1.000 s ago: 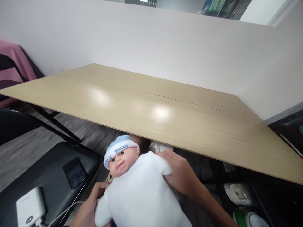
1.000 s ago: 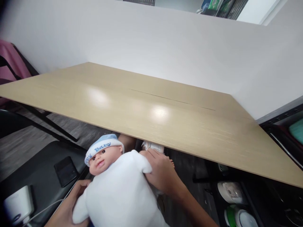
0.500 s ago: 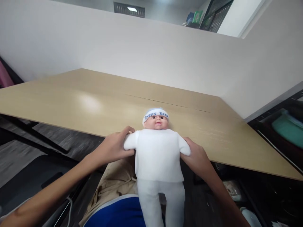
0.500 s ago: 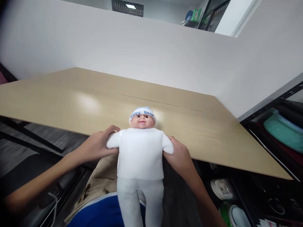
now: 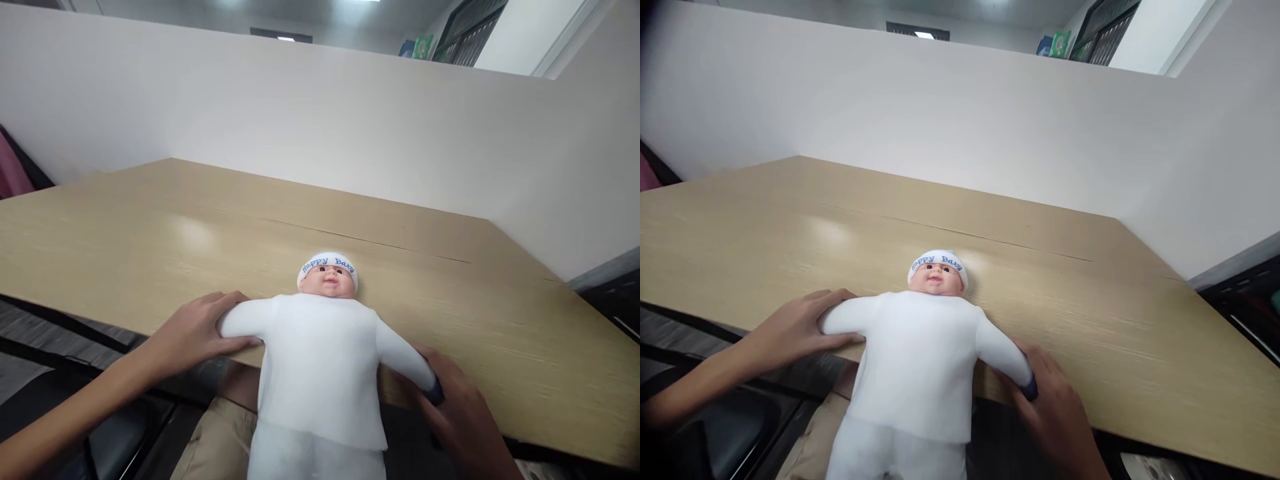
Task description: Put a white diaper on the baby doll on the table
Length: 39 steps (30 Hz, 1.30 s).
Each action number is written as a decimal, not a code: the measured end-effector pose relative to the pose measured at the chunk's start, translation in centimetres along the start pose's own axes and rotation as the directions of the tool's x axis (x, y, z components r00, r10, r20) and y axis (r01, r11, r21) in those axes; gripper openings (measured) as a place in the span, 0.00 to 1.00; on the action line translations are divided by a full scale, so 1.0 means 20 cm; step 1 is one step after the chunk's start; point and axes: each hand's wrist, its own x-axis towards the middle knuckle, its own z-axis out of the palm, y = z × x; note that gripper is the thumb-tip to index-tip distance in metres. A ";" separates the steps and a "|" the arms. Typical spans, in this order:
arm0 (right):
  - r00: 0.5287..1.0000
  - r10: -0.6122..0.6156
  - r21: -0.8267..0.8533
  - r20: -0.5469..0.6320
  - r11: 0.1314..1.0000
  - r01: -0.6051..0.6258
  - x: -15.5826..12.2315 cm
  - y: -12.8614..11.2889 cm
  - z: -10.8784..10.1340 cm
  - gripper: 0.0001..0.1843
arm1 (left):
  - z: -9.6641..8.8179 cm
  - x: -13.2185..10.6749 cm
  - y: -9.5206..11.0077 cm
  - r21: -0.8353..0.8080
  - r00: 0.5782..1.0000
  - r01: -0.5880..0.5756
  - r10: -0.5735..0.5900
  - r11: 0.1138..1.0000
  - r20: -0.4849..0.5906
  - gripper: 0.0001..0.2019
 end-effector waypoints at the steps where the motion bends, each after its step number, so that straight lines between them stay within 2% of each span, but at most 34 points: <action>1: 1.000 0.002 0.004 0.006 1.000 -0.002 0.04 0.00 0.01 0.22 | -0.01 0.04 -0.01 0.017 1.000 0.005 -0.005 1.000 -0.014 0.27; 6: 0.999 0.011 0.019 0.047 1.000 -0.012 0.31 0.01 0.06 0.24 | -0.05 0.28 -0.08 0.041 0.998 0.016 -0.013 0.999 -0.061 0.30; 10: 0.998 -0.017 -0.008 0.057 1.000 0.017 0.56 0.07 0.10 0.25 | -0.03 0.53 -0.17 0.053 0.995 -0.048 0.053 0.997 -0.082 0.32; 14: 0.997 -0.070 -0.060 -0.012 0.996 0.069 0.82 0.17 0.18 0.28 | 0.00 0.80 -0.25 0.090 0.989 -0.110 0.118 0.990 -0.086 0.35; 18: 0.993 -0.087 -0.097 -0.080 0.992 0.079 1.03 0.25 0.26 0.33 | 0.03 1.04 -0.31 0.121 0.983 -0.096 0.113 0.988 -0.148 0.38; 24: 0.988 -0.107 -0.113 -0.110 0.989 0.095 1.28 0.35 0.31 0.34 | 0.10 1.31 -0.34 0.118 0.962 -0.055 0.084 0.991 -0.261 0.40; 27: 0.982 -0.125 -0.138 -0.144 0.985 0.105 1.37 0.40 0.31 0.36 | 0.12 1.39 -0.34 0.104 0.950 -0.053 0.082 0.993 -0.300 0.40; 32: 0.988 -0.083 -0.107 -0.127 0.992 0.069 1.42 0.45 0.29 0.34 | 0.14 1.42 -0.33 0.053 0.958 -0.123 0.133 0.991 -0.255 0.39; 39: 0.988 -0.062 -0.138 -0.142 0.990 0.043 1.41 0.49 0.29 0.35 | 0.17 1.41 -0.37 0.036 0.967 -0.014 0.023 0.999 -0.255 0.50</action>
